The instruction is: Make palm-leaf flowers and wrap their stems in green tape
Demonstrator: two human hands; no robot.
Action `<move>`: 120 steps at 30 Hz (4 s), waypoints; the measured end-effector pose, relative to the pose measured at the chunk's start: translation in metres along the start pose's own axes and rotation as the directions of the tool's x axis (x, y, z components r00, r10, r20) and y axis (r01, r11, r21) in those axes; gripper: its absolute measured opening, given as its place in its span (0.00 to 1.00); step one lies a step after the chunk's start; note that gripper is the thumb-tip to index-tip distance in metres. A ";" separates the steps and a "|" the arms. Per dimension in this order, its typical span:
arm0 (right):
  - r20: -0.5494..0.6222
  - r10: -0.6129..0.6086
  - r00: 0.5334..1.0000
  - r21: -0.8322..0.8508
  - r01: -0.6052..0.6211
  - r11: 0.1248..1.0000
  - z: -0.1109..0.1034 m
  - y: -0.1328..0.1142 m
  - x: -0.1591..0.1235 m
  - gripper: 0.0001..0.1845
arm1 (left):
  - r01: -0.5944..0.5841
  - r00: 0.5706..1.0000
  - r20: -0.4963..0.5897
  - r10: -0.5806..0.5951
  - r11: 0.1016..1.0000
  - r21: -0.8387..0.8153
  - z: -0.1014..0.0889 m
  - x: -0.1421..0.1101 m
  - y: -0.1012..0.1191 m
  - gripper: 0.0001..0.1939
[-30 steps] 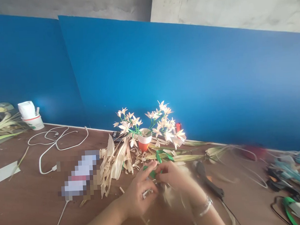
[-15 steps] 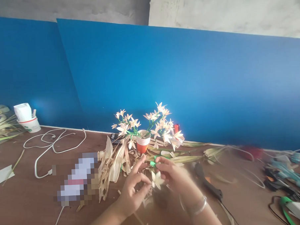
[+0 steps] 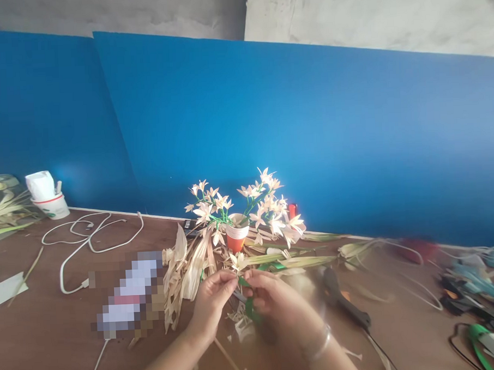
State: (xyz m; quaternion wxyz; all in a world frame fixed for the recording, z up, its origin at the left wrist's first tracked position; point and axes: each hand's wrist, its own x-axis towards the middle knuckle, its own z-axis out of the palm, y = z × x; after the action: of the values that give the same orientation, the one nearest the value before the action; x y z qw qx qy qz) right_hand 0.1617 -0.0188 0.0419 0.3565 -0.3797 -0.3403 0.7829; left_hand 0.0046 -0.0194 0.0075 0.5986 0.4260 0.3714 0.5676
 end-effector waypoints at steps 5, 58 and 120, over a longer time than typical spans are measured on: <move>-0.173 -0.306 0.936 -0.381 0.223 0.897 0.007 0.003 0.005 0.11 | 0.065 0.995 -0.069 -0.067 0.997 -0.030 0.001 0.003 -0.002 0.09; -0.246 -0.722 0.647 -0.796 0.290 0.531 0.009 0.012 0.010 0.08 | 0.047 0.998 -0.041 -0.041 0.984 0.174 0.006 0.000 0.001 0.09; -0.268 -0.620 0.737 -0.789 0.202 0.581 0.009 0.007 0.007 0.10 | -0.174 0.985 0.092 0.147 0.846 0.504 -0.005 0.003 -0.005 0.04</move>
State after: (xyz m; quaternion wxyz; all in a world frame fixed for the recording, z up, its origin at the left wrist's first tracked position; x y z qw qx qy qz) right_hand 0.1490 -0.0183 0.0381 0.4361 -0.5885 -0.5883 0.3425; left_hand 0.0019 -0.0159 0.0016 0.4241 0.6128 0.4562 0.4863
